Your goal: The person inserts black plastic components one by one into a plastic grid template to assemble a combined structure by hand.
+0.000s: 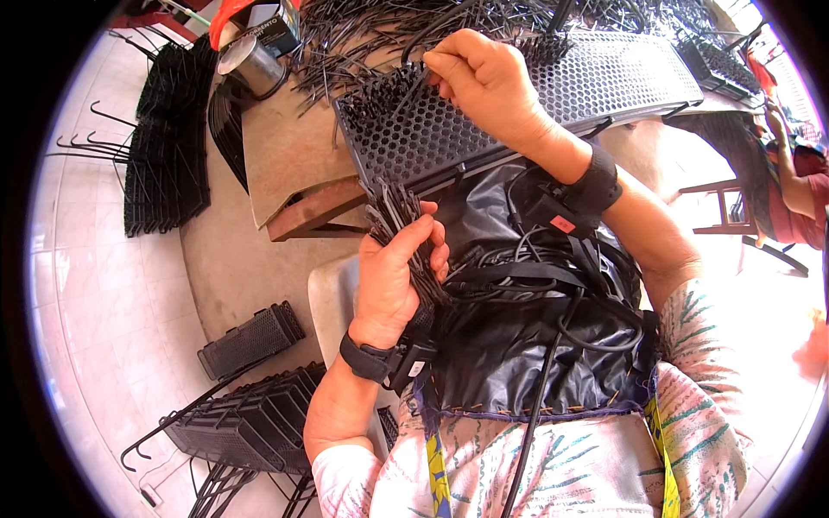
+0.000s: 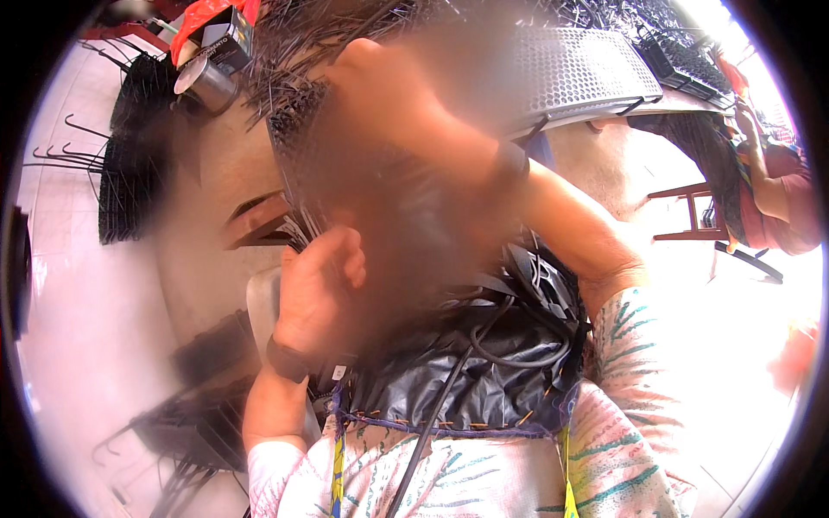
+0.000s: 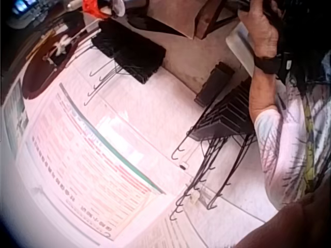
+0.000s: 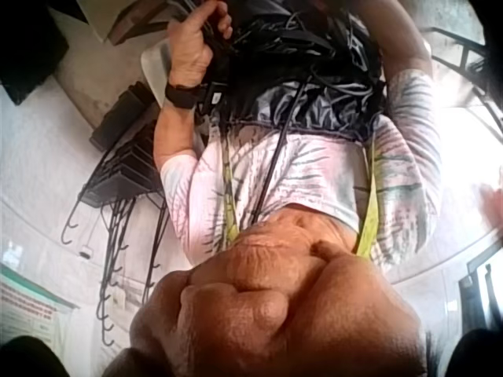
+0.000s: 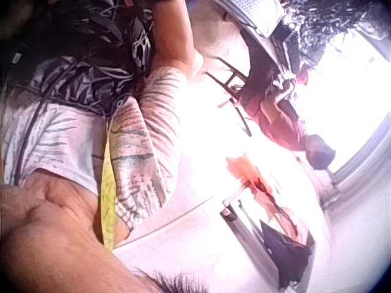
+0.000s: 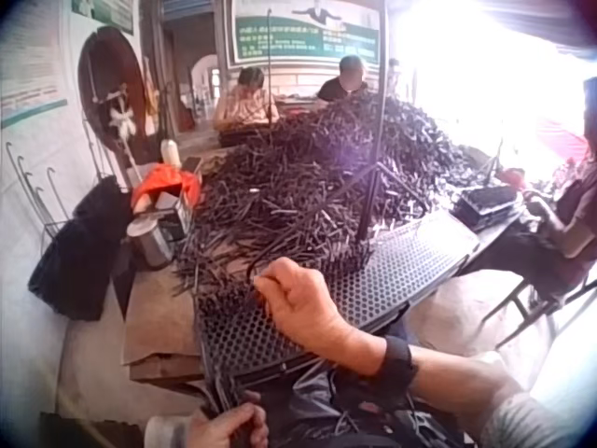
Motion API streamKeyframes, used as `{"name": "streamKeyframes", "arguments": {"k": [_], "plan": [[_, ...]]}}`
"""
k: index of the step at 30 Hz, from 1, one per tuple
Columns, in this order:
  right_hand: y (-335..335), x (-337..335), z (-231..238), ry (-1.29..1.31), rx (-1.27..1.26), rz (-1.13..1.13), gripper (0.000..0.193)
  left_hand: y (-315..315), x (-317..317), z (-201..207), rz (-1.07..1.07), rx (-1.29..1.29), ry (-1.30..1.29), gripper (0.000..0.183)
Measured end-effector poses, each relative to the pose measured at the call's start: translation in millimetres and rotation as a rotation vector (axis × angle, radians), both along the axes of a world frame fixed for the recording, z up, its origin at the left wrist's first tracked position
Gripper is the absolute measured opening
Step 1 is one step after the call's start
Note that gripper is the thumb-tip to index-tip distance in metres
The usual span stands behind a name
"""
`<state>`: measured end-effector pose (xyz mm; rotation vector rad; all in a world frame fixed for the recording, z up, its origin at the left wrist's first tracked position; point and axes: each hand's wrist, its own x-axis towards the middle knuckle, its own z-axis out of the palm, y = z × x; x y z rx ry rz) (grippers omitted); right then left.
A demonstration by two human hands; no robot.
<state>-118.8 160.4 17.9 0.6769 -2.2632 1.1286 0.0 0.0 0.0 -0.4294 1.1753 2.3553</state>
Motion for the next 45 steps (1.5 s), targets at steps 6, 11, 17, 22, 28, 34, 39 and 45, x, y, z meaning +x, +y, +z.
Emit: {"name": "streamKeyframes", "arguments": {"k": [6,11,17,22,28,34,39,45], "plan": [[-4.0,-2.7,-14.9,0.281,-0.070,-0.021,0.007,3.7,1.7,2.2,0.029,-0.029,-0.022,0.018],[-4.5,-1.3,-12.2,0.282,-0.035,-0.020,0.007,1.2,-0.9,2.0,0.021,-0.013,-0.031,0.018],[-5.3,3.8,-6.3,0.205,0.108,-0.037,0.006,-0.5,0.3,0.1,0.038,0.017,-0.052,0.018],[-0.6,4.4,-10.7,0.194,0.061,0.004,0.005,-0.4,-0.4,-0.4,0.030,0.012,-0.046,0.016],[-3.5,2.8,-24.1,-0.020,-0.028,-0.088,0.008,-0.4,-1.1,-0.2,0.024,0.015,-0.063,0.015],[-13.3,4.6,-17.3,0.136,0.114,-0.095,0.009,-0.3,0.1,0.6,0.009,-0.002,-0.044,0.015],[-22.7,-2.3,1.3,0.027,0.306,0.033,0.015,-1.3,0.2,-1.4,-0.008,0.017,-0.029,0.017],[-23.8,-25.0,-7.6,0.047,0.291,0.162,0.020,-4.0,0.6,0.2,-0.030,0.015,-0.015,0.018]]}}
